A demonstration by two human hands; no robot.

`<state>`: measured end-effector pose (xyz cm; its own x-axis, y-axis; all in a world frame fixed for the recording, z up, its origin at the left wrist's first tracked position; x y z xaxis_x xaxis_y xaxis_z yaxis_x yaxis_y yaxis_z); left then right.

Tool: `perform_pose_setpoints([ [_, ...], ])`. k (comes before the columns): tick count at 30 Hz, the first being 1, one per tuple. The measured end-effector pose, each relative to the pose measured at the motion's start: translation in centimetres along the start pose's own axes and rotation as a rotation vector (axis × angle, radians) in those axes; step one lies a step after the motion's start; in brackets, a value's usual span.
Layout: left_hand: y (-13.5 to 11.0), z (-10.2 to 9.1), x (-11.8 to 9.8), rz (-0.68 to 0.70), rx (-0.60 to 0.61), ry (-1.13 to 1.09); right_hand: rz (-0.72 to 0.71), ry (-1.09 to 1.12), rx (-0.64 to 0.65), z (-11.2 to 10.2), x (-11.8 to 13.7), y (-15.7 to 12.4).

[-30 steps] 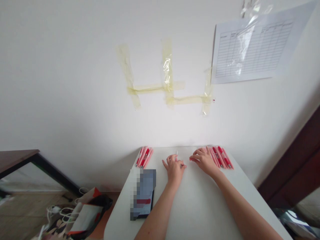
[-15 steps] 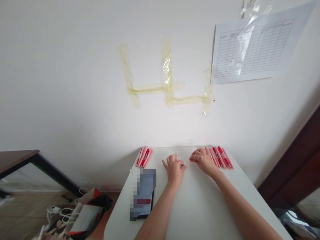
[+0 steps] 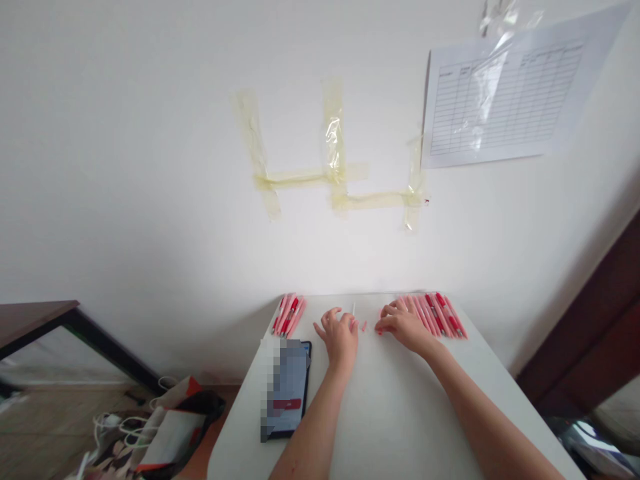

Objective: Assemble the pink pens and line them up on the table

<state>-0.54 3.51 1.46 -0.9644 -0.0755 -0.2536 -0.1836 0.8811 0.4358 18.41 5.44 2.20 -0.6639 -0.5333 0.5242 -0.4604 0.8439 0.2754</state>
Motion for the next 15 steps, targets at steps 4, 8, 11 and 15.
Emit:
perform_pose_setpoints([
  [4, -0.01, -0.42, 0.31, -0.041, -0.058, 0.077, 0.006, 0.019, 0.003, -0.07, -0.15, -0.04],
  [8, -0.01, -0.60, 0.52, -0.062, -0.068, 0.134, -0.010, 0.032, -0.010, 0.01, -0.22, -0.11],
  [11, 0.00, -0.53, 0.59, -0.077, -0.057, 0.151, -0.026, 0.036, -0.010, 0.16, -0.29, -0.07],
  [15, -0.01, -0.41, 0.53, -0.081, -0.049, 0.159, -0.027, 0.018, -0.022, 0.19, -0.50, -0.03],
])
Point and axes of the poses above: each hand's wrist, its own y-axis towards the middle knuckle, its own z-axis out of the palm, x = y × z, the point moved 4 cm from there along y, towards the middle knuckle, and after that the axes turned 15 degrees about y, right-handed, at the moved point
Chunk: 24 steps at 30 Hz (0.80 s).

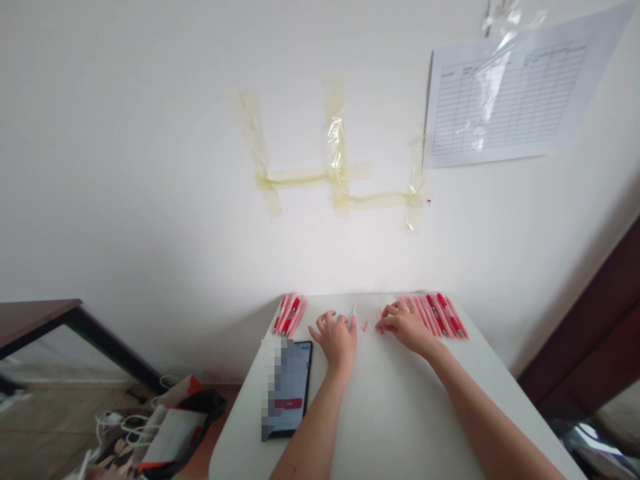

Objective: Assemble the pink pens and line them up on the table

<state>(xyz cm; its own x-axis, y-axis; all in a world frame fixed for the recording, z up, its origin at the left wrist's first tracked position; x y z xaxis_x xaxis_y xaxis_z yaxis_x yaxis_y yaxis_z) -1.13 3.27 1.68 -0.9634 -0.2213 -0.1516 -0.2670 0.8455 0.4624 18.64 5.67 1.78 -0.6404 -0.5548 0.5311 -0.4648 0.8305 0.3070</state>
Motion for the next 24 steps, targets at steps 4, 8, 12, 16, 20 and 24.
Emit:
perform_pose_setpoints([
  [4, -0.02, 0.13, -0.01, 0.000, 0.002, -0.001, -0.008, -0.026, -0.013, -0.07, -0.02, -0.05],
  [8, -0.04, 0.15, 0.00, 0.000, -0.002, -0.003, -0.005, -0.036, -0.021, -0.16, 0.14, -0.12],
  [12, -0.09, 0.01, -0.04, -0.001, 0.005, -0.005, -0.004, -0.021, -0.004, -0.20, 0.37, -0.13],
  [16, -0.07, -0.11, -0.13, -0.004, 0.017, -0.003, 0.006, -0.022, 0.000, -0.27, 0.49, -0.10],
  [20, -0.02, -0.12, -0.24, -0.002, 0.040, -0.003, 0.022, -0.010, 0.015, -0.30, 0.56, -0.08],
  [24, -0.05, -0.08, -0.34, 0.008, 0.058, -0.010, 0.025, -0.003, 0.031, -0.29, 0.69, -0.05],
])
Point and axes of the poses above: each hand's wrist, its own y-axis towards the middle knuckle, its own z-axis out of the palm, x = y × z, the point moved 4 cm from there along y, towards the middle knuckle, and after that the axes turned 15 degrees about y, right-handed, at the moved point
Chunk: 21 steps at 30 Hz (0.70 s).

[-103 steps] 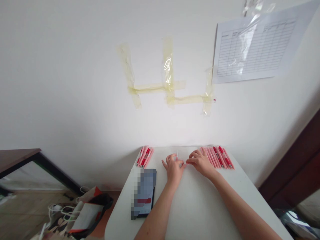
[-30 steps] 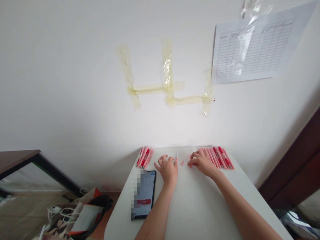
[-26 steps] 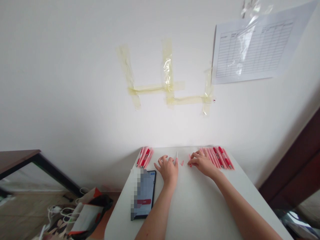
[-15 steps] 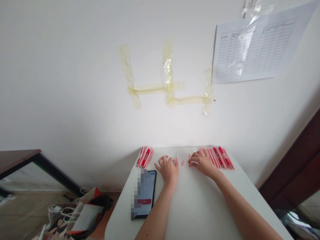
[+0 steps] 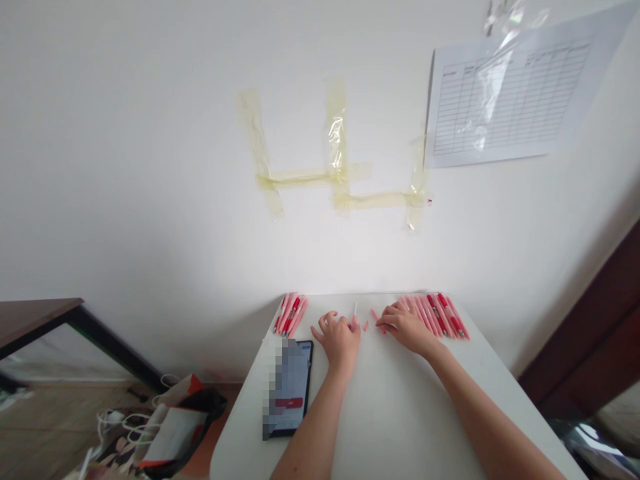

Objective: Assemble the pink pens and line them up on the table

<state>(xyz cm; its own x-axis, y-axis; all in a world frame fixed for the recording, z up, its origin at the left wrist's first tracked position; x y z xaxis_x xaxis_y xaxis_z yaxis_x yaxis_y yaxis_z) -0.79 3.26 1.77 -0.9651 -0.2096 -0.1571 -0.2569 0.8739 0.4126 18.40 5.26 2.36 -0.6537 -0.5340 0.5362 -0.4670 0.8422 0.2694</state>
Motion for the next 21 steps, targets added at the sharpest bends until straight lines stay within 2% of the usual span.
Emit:
perform_pose_setpoints([
  [6, -0.01, 0.03, -0.11, 0.006, 0.025, -0.003, -0.006, -0.001, 0.009, 0.32, -0.26, 0.06],
  [21, 0.07, -0.11, 0.01, -0.003, -0.038, -0.021, -0.078, 0.006, -0.031, 0.61, -0.25, 0.08],
])
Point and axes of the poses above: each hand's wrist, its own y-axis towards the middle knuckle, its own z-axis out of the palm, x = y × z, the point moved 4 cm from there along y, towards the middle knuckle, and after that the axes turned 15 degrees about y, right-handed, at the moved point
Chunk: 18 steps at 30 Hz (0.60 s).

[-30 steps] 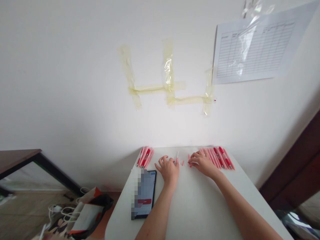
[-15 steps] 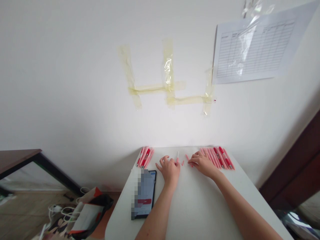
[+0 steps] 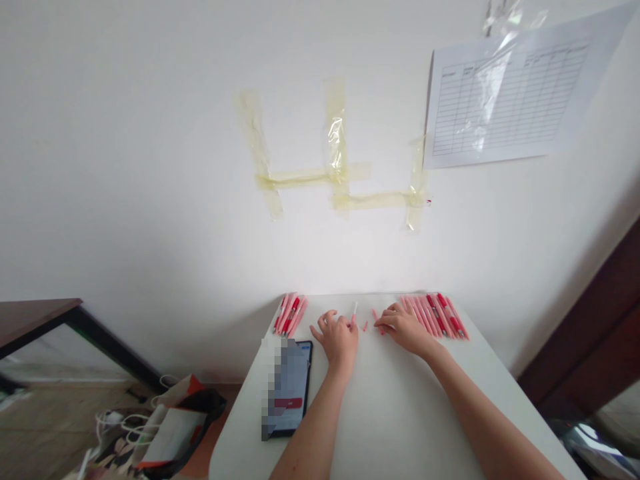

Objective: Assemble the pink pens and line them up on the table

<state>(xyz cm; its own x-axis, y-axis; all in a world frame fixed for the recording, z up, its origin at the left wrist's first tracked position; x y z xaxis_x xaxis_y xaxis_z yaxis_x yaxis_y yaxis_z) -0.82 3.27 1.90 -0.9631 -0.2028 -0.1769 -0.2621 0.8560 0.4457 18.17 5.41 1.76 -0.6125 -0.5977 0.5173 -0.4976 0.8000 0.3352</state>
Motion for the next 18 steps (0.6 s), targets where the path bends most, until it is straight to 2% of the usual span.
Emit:
perform_pose_setpoints([
  [7, 0.1, 0.0, 0.0, -0.003, -0.019, -0.061, 0.014, 0.001, -0.135, -0.4, -0.7, -0.1],
  [13, 0.0, 0.1, -0.1, 0.055, -0.015, -0.130, -0.015, -0.085, -0.276, -1.1, -0.9, -0.2],
  [18, 0.0, 0.1, -0.3, 0.077, 0.008, -0.156, -0.035, -0.146, -0.309, -1.2, -0.6, -0.2],
])
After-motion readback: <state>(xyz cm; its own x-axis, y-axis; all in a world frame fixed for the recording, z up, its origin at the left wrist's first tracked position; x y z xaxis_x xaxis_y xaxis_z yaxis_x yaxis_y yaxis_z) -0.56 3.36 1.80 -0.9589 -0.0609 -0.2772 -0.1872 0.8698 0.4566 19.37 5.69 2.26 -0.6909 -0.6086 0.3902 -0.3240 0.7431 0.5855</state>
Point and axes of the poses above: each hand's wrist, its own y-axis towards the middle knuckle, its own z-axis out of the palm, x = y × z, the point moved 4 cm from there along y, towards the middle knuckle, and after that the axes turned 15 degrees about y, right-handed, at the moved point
